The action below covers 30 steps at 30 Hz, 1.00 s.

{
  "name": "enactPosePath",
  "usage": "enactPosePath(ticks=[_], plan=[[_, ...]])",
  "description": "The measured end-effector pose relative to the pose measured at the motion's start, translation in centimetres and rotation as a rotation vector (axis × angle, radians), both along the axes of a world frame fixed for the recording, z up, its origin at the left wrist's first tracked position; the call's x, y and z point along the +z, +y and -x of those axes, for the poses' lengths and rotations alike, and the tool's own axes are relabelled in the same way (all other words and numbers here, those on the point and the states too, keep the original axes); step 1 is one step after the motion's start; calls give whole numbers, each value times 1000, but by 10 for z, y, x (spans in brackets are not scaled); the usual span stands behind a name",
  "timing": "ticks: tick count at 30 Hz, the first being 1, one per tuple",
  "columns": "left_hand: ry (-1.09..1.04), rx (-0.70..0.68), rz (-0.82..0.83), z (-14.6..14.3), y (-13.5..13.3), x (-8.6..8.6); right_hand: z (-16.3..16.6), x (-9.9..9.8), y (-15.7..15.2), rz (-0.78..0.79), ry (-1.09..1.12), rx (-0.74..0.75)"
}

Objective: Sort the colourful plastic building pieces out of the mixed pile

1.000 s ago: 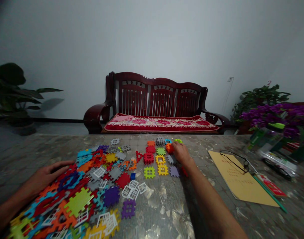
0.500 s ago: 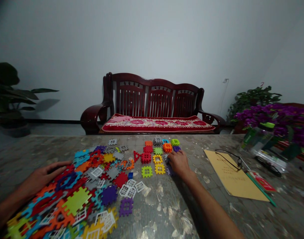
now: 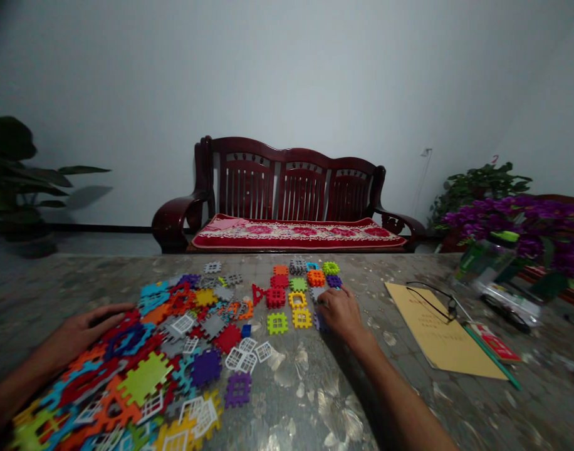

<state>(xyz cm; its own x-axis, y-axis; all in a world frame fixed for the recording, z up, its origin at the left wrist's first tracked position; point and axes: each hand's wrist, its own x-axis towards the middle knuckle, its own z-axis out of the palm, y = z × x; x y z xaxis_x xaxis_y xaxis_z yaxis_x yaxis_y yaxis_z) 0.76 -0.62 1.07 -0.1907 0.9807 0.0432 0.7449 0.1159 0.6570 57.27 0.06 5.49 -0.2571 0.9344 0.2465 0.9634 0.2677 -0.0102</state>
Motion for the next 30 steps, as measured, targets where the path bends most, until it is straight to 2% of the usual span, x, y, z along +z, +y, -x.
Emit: enactPosePath(ticks=[4,7,13,17,19,24,27,30], plan=[[15,1,9,0,0,1,-3,4,-31,39,10,77],[6,-10,0,2,1,-2,-3,2,-40,75,-28,95],[-11,-21,6,6,3,-7,1,-7,-25,86,-30,55],[-17,-14,-3,4,2,-5,0,-9,-18,71,29,64],[-2,-5,-3,2,1,-2,-7,-8,-16,52,112,41],[12,0,16,-1,0,3,-48,-3,-16,67,373,-153],[9,15,5,-1,0,3,-70,-4,-25,133,417,-173],[-12,22,5,-2,0,4,-76,-10,-36,157,407,-170]])
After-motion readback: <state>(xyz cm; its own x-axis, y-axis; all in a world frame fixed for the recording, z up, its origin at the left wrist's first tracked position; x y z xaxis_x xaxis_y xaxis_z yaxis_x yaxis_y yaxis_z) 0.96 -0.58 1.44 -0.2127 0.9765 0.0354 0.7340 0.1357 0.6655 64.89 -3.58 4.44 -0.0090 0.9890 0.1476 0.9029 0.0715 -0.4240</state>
